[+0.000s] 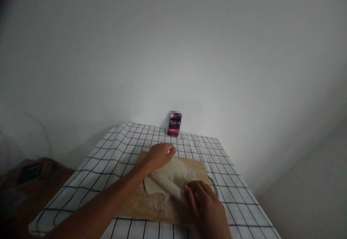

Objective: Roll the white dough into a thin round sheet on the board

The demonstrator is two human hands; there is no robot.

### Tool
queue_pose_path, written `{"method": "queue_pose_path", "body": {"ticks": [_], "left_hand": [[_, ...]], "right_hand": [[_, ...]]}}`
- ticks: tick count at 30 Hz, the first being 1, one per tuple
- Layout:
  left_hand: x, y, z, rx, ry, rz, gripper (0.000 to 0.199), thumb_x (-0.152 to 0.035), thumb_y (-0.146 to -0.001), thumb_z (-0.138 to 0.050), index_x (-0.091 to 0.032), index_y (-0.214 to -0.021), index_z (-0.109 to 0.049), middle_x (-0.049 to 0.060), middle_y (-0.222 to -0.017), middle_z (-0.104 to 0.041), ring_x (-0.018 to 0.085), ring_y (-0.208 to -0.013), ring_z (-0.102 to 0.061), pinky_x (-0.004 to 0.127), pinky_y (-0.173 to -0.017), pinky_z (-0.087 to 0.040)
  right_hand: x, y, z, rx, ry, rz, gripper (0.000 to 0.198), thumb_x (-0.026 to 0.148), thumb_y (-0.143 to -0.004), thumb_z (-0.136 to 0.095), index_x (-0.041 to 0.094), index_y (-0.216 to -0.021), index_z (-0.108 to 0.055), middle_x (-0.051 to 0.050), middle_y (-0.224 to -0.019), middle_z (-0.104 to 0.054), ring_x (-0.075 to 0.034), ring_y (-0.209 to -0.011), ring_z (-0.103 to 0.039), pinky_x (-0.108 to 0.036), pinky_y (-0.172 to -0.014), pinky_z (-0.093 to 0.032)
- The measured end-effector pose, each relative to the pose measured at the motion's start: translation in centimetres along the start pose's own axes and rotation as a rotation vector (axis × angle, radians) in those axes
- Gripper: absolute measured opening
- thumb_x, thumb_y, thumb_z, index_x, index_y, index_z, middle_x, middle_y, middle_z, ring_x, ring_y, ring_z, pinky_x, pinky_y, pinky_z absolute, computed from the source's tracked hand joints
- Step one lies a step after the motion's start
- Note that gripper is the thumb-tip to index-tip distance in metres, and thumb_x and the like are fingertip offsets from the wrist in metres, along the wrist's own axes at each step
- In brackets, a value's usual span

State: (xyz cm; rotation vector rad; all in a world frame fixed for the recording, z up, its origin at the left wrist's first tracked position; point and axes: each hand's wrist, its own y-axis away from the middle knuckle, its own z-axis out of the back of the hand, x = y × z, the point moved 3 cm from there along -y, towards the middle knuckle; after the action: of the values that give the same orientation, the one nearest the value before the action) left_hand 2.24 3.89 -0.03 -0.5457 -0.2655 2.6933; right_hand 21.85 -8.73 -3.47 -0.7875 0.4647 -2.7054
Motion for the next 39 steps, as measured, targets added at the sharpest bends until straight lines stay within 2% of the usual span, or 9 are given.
{"method": "queue_pose_path", "body": {"ticks": [4,8,10,16,20,30,35,39], "left_hand": [[-0.1,-1.7,-0.6,0.034,0.027,-0.041,0.036,-0.038,-0.101,-0.043,-0.022,-0.088,-0.073,0.007,-0.091,-0.077,0.023,-0.088,-0.071,0.032,-0.077,-0.051],[-0.1,-1.7,-1.1,0.064,0.045,-0.069,0.035,-0.037,-0.1,-0.046,-0.021,-0.083,-0.072,0.007,-0.087,-0.076,0.023,-0.084,-0.071,0.032,-0.077,-0.051],[-0.1,-1.3,-1.1,0.062,0.039,-0.077,0.036,-0.037,-0.101,-0.044,-0.02,-0.085,-0.071,0.008,-0.091,-0.076,0.023,-0.089,-0.07,0.033,-0.081,-0.051],[-0.3,0.0,-1.2,0.006,0.018,-0.051,0.036,-0.04,-0.105,-0.038,-0.019,-0.106,-0.068,0.01,-0.108,-0.074,0.025,-0.104,-0.069,0.037,-0.091,-0.052],[-0.3,0.5,-1.1,-0.039,-0.028,-0.019,0.037,-0.041,-0.106,-0.038,-0.018,-0.105,-0.067,0.01,-0.106,-0.073,0.026,-0.103,-0.069,0.039,-0.09,-0.052],[-0.8,3.6,-0.1,-0.045,-0.153,-0.032,0.034,-0.039,-0.106,-0.039,-0.02,-0.103,-0.067,0.009,-0.107,-0.073,0.027,-0.104,-0.066,0.045,-0.094,-0.049],[-1.2,5.1,0.6,-0.059,-0.115,-0.011,0.034,-0.039,-0.106,-0.038,-0.02,-0.105,-0.067,0.009,-0.111,-0.072,0.027,-0.109,-0.064,0.045,-0.101,-0.046],[-1.1,6.1,1.4,-0.099,-0.016,-0.008,0.034,-0.038,-0.105,-0.038,-0.02,-0.11,-0.067,0.008,-0.113,-0.072,0.024,-0.112,-0.063,0.041,-0.104,-0.046]], "right_hand": [[-1.4,-0.9,-0.5,0.045,-0.01,-0.022,0.048,0.051,-0.107,-0.03,0.027,-0.093,-0.069,-0.007,-0.096,-0.074,-0.021,-0.086,-0.072,-0.031,-0.073,-0.056],[-2.2,-1.1,-0.3,0.113,-0.039,0.01,0.045,0.051,-0.106,-0.035,0.026,-0.1,-0.071,-0.009,-0.103,-0.075,-0.021,-0.095,-0.072,-0.029,-0.081,-0.058],[-2.3,-1.0,-0.1,0.102,-0.041,0.015,0.044,0.052,-0.105,-0.038,0.026,-0.102,-0.072,-0.008,-0.104,-0.076,-0.021,-0.097,-0.073,-0.028,-0.082,-0.058],[-1.9,-0.4,-0.3,0.018,-0.02,0.012,0.045,0.055,-0.105,-0.038,0.028,-0.099,-0.074,-0.005,-0.099,-0.077,-0.02,-0.091,-0.074,-0.026,-0.076,-0.059],[-1.0,-0.1,0.0,-0.041,0.003,0.033,0.049,0.055,-0.106,-0.034,0.027,-0.101,-0.074,-0.006,-0.102,-0.077,-0.021,-0.095,-0.073,-0.029,-0.081,-0.059],[-0.8,1.3,-0.2,-0.033,0.092,0.081,0.045,0.059,-0.103,-0.042,0.032,-0.103,-0.078,-0.003,-0.117,-0.077,-0.022,-0.104,-0.073,-0.032,-0.086,-0.062],[-1.1,2.2,-0.7,-0.015,0.121,0.122,0.039,0.058,-0.101,-0.048,0.035,-0.112,-0.077,-0.001,-0.124,-0.075,-0.022,-0.112,-0.071,-0.033,-0.09,-0.062],[-1.1,2.6,-1.0,-0.042,0.131,0.088,0.039,0.063,-0.092,-0.061,0.034,-0.112,-0.076,-0.002,-0.126,-0.074,-0.025,-0.111,-0.071,-0.036,-0.085,-0.063]]}}
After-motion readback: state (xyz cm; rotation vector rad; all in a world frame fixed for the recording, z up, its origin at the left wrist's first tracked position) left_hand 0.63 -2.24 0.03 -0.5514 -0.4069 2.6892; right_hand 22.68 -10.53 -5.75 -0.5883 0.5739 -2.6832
